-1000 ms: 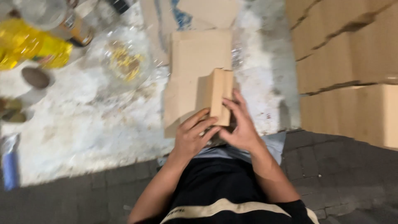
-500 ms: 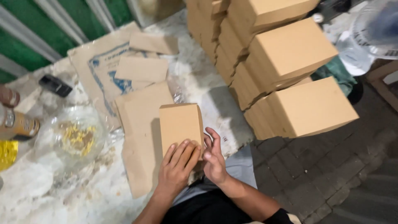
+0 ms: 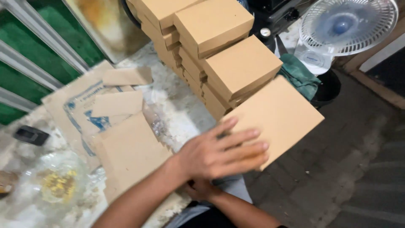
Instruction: The person folds flat cardboard pieces into small rectangular boxes by hand, tucking flaps into slots to form the structure. They repeat this process for several units, stacking the finished boxes on the right side of the table.
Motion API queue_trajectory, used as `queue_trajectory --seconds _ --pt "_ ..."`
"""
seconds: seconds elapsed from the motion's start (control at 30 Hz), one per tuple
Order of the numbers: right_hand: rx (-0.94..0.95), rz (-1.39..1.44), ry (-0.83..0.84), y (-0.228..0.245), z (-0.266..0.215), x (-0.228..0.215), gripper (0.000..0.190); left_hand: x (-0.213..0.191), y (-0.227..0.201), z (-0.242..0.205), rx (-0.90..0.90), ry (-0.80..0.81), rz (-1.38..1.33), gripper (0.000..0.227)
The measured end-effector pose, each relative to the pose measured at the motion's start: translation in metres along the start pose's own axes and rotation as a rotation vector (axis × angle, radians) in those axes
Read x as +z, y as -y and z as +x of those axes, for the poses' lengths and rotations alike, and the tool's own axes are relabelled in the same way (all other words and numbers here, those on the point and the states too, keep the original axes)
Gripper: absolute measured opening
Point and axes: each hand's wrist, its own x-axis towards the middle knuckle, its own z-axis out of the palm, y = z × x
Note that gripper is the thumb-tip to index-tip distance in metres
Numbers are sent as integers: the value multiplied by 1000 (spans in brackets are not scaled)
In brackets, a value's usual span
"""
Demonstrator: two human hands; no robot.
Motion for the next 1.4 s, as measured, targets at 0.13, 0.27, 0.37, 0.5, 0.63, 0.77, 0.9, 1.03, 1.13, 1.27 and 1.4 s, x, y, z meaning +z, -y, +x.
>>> queue_trajectory --seconds 0.13,0.27,0.37,0.5,0.63,0.77,0.9,1.03,1.13,1.27,1.4 --pt "44 545 -301 48 32 -57 14 11 20 21 -34 49 58 32" --pt "-44 596 -408 47 38 -58 20 17 27 14 -119 199 27 33" --pt "-84 541 -388 52 41 -68 27 7 23 4 -161 331 69 54" --pt "-80 627 -388 43 40 -59 28 -34 -3 -28 -239 127 147 39" --pt "5 805 -469 33 41 -49 34 -43 -55 -108 -558 151 95 24" --pt "124 879 -478 40 52 -54 14 -18 -137 -214 -905 497 164 77" --pt "145 850 -394 37 60 -43 16 -26 -167 -227 -1070 502 183 67" --pt "156 785 -350 42 67 -37 12 -33 -172 -226 -1077 435 232 49" --pt "176 742 -343 44 69 -35 12 -41 -168 -228 -1064 444 181 43" --pt "415 599 -206 44 59 -45 31 -39 -167 -236 -1032 466 132 39" --pt "444 421 -105 68 61 -72 40 -17 -173 -250 -1076 391 154 31"
